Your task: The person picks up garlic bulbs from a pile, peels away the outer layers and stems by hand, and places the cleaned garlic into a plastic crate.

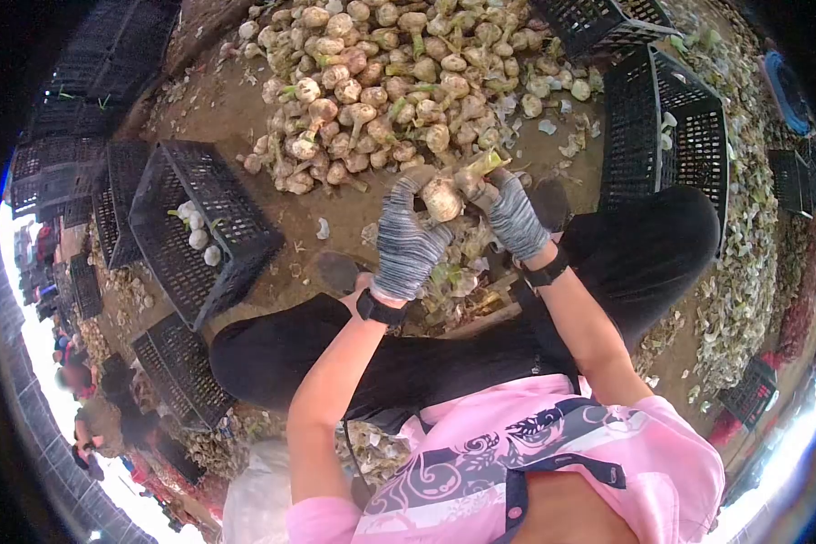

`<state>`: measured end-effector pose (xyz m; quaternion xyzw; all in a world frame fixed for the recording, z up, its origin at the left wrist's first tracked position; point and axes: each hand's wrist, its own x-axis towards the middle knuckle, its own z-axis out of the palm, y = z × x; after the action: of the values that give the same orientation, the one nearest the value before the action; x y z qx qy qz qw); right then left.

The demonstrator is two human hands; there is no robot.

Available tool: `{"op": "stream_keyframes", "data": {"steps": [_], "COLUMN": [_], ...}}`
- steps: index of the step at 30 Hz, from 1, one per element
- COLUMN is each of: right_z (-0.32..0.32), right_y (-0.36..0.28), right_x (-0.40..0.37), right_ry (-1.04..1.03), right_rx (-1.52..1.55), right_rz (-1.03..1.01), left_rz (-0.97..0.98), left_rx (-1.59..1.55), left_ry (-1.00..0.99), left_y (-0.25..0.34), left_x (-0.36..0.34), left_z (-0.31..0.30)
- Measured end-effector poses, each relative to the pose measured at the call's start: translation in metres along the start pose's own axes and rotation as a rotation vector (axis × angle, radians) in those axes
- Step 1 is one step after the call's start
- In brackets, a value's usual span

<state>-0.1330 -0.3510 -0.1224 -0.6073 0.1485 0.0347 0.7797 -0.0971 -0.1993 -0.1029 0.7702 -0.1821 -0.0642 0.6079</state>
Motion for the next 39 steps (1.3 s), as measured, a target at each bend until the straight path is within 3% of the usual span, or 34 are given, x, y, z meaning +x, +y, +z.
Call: {"op": "stream_keyframes", "data": {"steps": [1,4,9,11,12,14,18,20,24,26,27,29,30,32,33,34,36,39], "right_z": [0.007,0.0,-0.006,-0.006,-0.006,-0.002,-0.004,-0.011,-0.018,-0.011,-0.01,-0.007,-0.005,0.001,0.005,0.005,0.003,0.006], "right_y": [-0.01,-0.018,-0.023,-0.024,-0.024,-0.024,-0.018,-0.014,-0.01,-0.032,-0.027,-0.013,-0.013,-0.016,-0.021,-0.018,-0.009,-0.002], "right_x": [-0.003,-0.004,-0.001,-0.001,-0.002,-0.004,-0.002,0.001,0.004,0.0,0.001,0.0,-0.001,-0.005,-0.008,-0.008,-0.006,-0.004], "right_ry": [0.017,-0.01,-0.061,-0.088,-0.077,-0.066,0.005,-0.083,-0.143,-0.153,-0.154,-0.152,-0.153,-0.216,-0.213,-0.216,-0.206,-0.045], "right_rx": [0.247,-0.018,0.024,0.026,0.061,0.093,-0.252,-0.434,-0.311,-0.051,-0.052,-0.173,-0.172,-0.28,-0.363,-0.361,-0.638,-0.493], "right_rz": [0.042,0.009,0.059,0.023,0.056,0.091,-0.137,-0.206,-0.112,0.143,0.143,-0.078,-0.076,0.013,-0.061,-0.059,-0.094,-0.022], "left_rz": [0.032,0.027,-0.092,-0.328,-0.329,-0.133,-0.206,-0.368,-0.365,-0.52,-0.52,-0.656,-0.657,-0.849,-1.0,-1.001,-1.16,-1.036], "left_rx": [0.067,0.08,-0.085,-0.513,-0.514,-0.123,-0.127,-0.491,-0.498,-0.522,-0.522,-0.855,-0.855,-0.65,-0.594,-0.594,-0.632,-0.525], "left_ry": [-0.01,-0.028,-0.05,-0.074,-0.074,-0.09,-0.101,-0.114,-0.123,-0.134,-0.133,-0.033,-0.031,0.024,0.056,0.06,-0.011,0.002], "left_y": [0.004,-0.002,0.003,0.014,0.013,0.011,0.011,0.02,0.023,0.029,0.026,0.014,0.005,-0.011,-0.01,-0.017,-0.023,0.003], "left_x": [0.0,0.001,0.002,0.004,0.004,0.005,0.003,0.004,0.008,0.01,0.01,0.011,0.013,0.019,0.022,0.023,0.025,0.024], "left_z": [-0.003,-0.005,-0.006,-0.007,-0.007,-0.007,-0.008,-0.009,-0.015,-0.019,-0.019,-0.017,-0.018,-0.022,-0.023,-0.025,-0.032,-0.03]}}
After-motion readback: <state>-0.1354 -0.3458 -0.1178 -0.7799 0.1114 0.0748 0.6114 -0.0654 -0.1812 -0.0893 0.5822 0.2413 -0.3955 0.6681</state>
